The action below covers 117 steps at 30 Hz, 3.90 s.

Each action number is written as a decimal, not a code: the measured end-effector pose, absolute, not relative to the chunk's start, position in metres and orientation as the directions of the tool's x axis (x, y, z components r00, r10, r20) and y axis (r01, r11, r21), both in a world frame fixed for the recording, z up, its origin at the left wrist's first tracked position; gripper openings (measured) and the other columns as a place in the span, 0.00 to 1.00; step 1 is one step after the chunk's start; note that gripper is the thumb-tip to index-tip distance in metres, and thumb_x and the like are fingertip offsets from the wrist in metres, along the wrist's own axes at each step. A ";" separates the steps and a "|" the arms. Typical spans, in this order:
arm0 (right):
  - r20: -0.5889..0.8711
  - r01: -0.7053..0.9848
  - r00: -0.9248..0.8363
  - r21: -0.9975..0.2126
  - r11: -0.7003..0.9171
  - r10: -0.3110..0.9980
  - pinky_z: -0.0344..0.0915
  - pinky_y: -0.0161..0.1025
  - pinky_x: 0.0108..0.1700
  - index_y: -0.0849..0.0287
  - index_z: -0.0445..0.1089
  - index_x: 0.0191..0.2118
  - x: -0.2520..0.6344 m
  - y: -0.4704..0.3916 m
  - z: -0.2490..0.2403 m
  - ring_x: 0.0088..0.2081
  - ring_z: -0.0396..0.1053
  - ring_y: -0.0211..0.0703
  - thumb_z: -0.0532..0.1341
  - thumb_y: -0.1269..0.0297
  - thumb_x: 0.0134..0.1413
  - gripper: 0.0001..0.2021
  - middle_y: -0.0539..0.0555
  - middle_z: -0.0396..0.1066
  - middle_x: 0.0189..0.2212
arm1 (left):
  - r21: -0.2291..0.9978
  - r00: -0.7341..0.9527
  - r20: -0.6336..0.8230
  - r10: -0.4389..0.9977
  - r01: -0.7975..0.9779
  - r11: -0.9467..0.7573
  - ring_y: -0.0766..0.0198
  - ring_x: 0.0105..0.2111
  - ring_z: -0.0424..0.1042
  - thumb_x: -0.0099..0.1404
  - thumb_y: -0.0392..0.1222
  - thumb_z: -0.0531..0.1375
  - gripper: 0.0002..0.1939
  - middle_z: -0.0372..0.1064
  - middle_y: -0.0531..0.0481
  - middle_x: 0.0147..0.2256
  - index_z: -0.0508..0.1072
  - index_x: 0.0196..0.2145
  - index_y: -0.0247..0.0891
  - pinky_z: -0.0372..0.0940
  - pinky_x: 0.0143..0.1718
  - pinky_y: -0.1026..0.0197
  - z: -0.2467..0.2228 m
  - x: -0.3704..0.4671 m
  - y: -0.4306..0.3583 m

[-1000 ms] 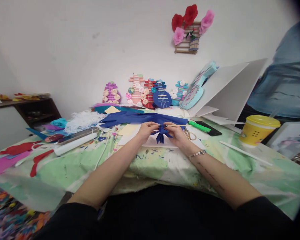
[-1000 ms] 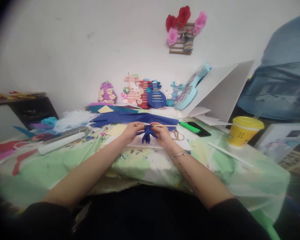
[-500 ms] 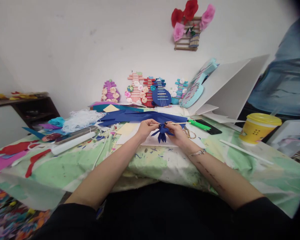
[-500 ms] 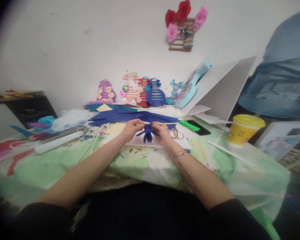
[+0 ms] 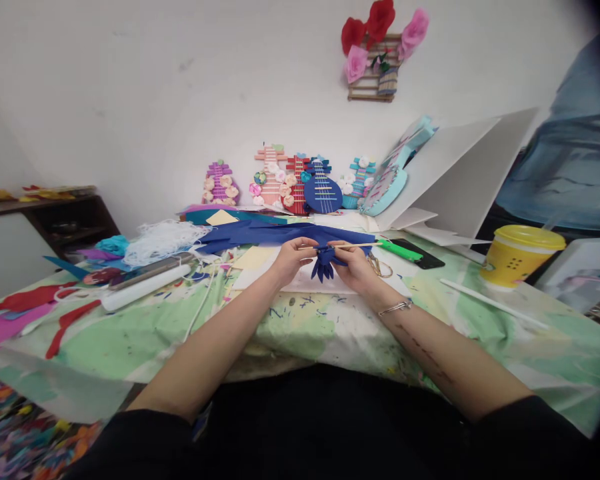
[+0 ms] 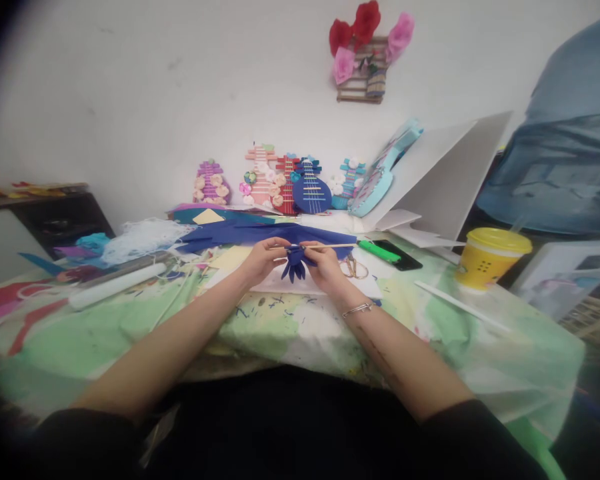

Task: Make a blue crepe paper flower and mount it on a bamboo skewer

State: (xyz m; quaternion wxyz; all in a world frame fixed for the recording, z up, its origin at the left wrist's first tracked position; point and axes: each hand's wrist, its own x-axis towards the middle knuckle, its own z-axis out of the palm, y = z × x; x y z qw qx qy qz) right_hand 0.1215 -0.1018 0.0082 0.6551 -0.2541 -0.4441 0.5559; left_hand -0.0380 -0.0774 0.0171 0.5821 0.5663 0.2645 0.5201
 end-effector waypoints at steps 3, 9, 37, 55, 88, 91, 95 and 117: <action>0.306 -0.508 -0.019 -0.823 0.255 0.952 0.66 0.39 0.36 0.59 0.73 0.28 0.122 -0.102 0.008 0.28 0.69 0.40 0.70 0.71 0.34 0.10 0.50 0.72 0.24 | 0.933 0.319 0.301 0.899 -0.295 -0.208 0.68 0.28 0.67 0.43 0.37 0.68 0.13 0.70 0.52 0.27 0.74 0.29 0.35 0.59 0.34 0.63 0.019 -0.038 -0.079; 0.282 -0.499 -0.038 -0.837 0.226 0.959 0.65 0.37 0.33 0.59 0.72 0.29 0.124 -0.104 0.011 0.27 0.69 0.38 0.70 0.70 0.33 0.11 0.49 0.72 0.23 | 0.917 0.350 0.343 0.872 -0.326 -0.230 0.66 0.29 0.68 0.44 0.36 0.65 0.10 0.70 0.51 0.28 0.75 0.28 0.34 0.61 0.34 0.63 0.023 -0.039 -0.083; 0.343 -0.472 -0.058 -0.837 0.277 0.938 0.64 0.36 0.30 0.58 0.72 0.28 0.123 -0.106 0.017 0.26 0.68 0.37 0.69 0.70 0.34 0.09 0.49 0.72 0.25 | 0.946 0.366 0.269 0.891 -0.276 -0.172 0.68 0.26 0.68 0.43 0.37 0.67 0.14 0.71 0.51 0.25 0.73 0.31 0.35 0.57 0.29 0.65 0.028 -0.040 -0.085; 0.357 -0.489 -0.040 -0.822 0.293 0.933 0.64 0.35 0.31 0.58 0.71 0.25 0.123 -0.107 0.018 0.27 0.66 0.36 0.69 0.69 0.34 0.08 0.48 0.70 0.25 | 0.909 0.321 0.385 0.865 -0.291 -0.297 0.67 0.26 0.70 0.45 0.37 0.67 0.14 0.73 0.50 0.26 0.75 0.33 0.34 0.60 0.33 0.63 0.023 -0.040 -0.079; 0.437 -0.330 -0.313 -0.883 0.335 0.843 0.64 0.35 0.32 0.60 0.71 0.28 0.128 -0.118 0.025 0.27 0.69 0.37 0.70 0.67 0.35 0.10 0.50 0.72 0.25 | 0.997 0.659 0.017 0.752 -0.068 0.038 0.64 0.28 0.69 0.42 0.41 0.71 0.14 0.71 0.46 0.26 0.77 0.27 0.31 0.59 0.32 0.60 0.032 -0.050 -0.089; 0.423 -0.291 -0.289 -0.893 0.342 0.859 0.63 0.35 0.31 0.59 0.71 0.28 0.129 -0.117 0.027 0.27 0.68 0.37 0.71 0.67 0.33 0.12 0.49 0.72 0.25 | 0.999 0.668 0.013 0.744 -0.041 0.019 0.62 0.27 0.69 0.43 0.43 0.71 0.14 0.72 0.44 0.26 0.78 0.27 0.32 0.59 0.32 0.59 0.033 -0.052 -0.089; 0.427 -0.278 -0.274 -0.893 0.354 0.862 0.63 0.34 0.32 0.60 0.72 0.29 0.130 -0.114 0.025 0.27 0.68 0.36 0.71 0.68 0.31 0.14 0.49 0.72 0.26 | 0.998 0.686 0.045 0.726 -0.056 -0.010 0.62 0.27 0.69 0.44 0.44 0.71 0.15 0.73 0.42 0.27 0.79 0.29 0.33 0.58 0.31 0.59 0.032 -0.052 -0.089; 0.502 0.028 -0.129 -0.860 0.510 0.855 0.63 0.39 0.38 0.58 0.72 0.31 0.130 -0.108 0.023 0.34 0.68 0.41 0.69 0.61 0.39 0.11 0.52 0.73 0.31 | 0.856 0.168 0.509 0.844 0.001 -0.517 0.57 0.34 0.72 0.47 0.42 0.67 0.10 0.77 0.46 0.30 0.81 0.29 0.36 0.63 0.39 0.57 0.027 -0.044 -0.078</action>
